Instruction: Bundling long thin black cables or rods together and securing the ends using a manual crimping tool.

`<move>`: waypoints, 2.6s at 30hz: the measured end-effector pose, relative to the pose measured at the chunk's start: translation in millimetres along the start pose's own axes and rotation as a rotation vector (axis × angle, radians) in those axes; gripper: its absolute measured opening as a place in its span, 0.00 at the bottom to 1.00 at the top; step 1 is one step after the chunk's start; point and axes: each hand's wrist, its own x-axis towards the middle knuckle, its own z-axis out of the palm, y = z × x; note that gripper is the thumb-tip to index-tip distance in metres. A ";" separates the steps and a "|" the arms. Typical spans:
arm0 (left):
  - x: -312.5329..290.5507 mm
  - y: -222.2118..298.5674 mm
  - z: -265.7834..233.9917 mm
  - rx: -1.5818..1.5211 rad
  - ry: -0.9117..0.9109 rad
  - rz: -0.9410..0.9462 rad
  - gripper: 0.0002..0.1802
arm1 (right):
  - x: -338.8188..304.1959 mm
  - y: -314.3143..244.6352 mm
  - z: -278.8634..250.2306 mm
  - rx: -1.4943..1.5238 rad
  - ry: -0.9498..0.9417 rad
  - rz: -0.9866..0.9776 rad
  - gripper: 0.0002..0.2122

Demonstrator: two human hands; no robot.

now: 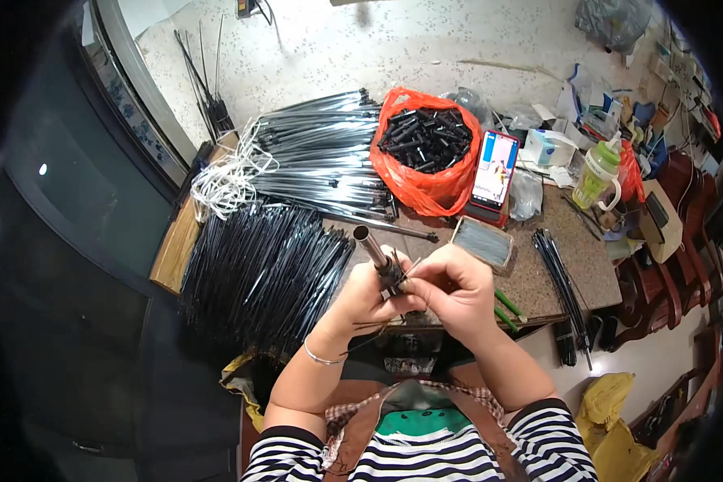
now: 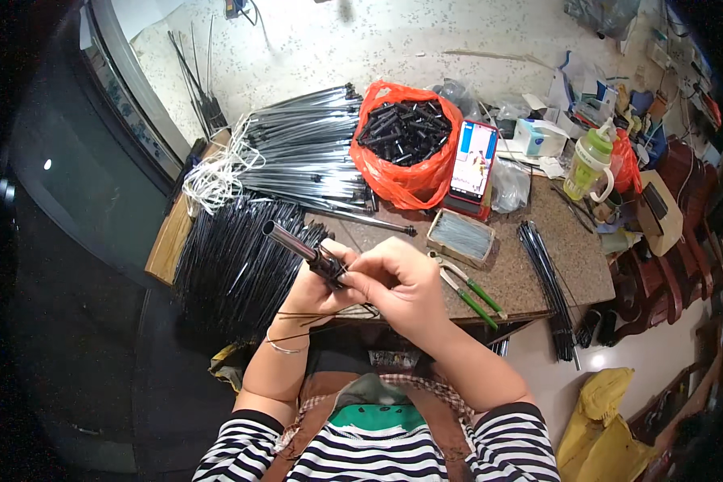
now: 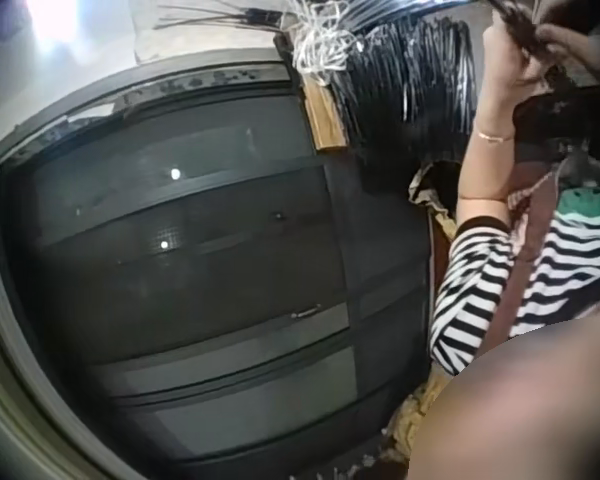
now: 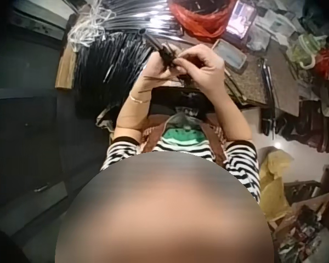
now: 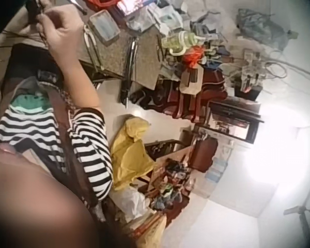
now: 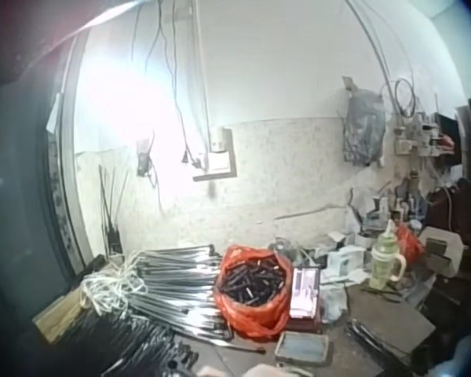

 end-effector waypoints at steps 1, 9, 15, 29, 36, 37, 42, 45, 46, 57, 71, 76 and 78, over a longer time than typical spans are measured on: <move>1.8 -5.5 -1.0 0.015 0.008 0.028 0.13 | 2.0 1.0 2.2 -0.020 0.102 0.035 0.06; 0.2 18.2 18.5 -0.683 0.021 -0.246 0.13 | -2.6 -20.2 5.3 -0.355 0.115 -0.175 0.13; -12.9 14.9 30.9 -0.619 0.271 -0.108 0.16 | -12.2 -35.3 0.0 -0.975 0.087 -0.653 0.10; -18.5 24.0 -13.7 -0.634 0.197 0.018 0.15 | -63.5 45.1 -78.7 -1.051 0.037 0.084 0.16; -17.2 27.1 -14.2 -0.280 0.294 -0.114 0.09 | -106.9 56.8 -61.0 -1.108 -0.082 0.473 0.15; -19.4 29.8 -15.9 -0.234 0.215 -0.135 0.11 | -102.6 54.2 -57.4 -1.106 -0.092 0.458 0.15; -22.8 36.3 -29.7 0.031 0.119 -0.192 0.35 | -85.8 17.0 -38.0 -0.119 -0.091 0.491 0.09; -24.1 29.0 -38.2 -0.029 0.152 -0.188 0.47 | -69.7 -26.4 -27.0 -0.923 -0.184 -0.247 0.08; -24.2 29.2 -36.1 -0.043 0.172 -0.172 0.47 | -68.9 -29.4 -29.1 -1.013 -0.159 -0.371 0.09; -38.3 36.2 -37.7 -0.156 0.178 -0.099 0.39 | -61.3 -23.3 -24.5 -0.058 -0.421 0.176 0.10; -18.8 38.5 -32.7 -0.134 0.303 -0.199 0.38 | -43.9 5.8 -28.6 -0.773 -0.245 -0.269 0.15; -17.7 32.3 -26.2 -0.310 0.212 -0.261 0.32 | -77.7 26.4 -5.7 0.686 -0.855 0.968 0.08; -26.4 34.9 -35.2 -0.257 0.208 -0.255 0.26 | -61.7 6.0 13.7 -0.006 -0.593 0.681 0.17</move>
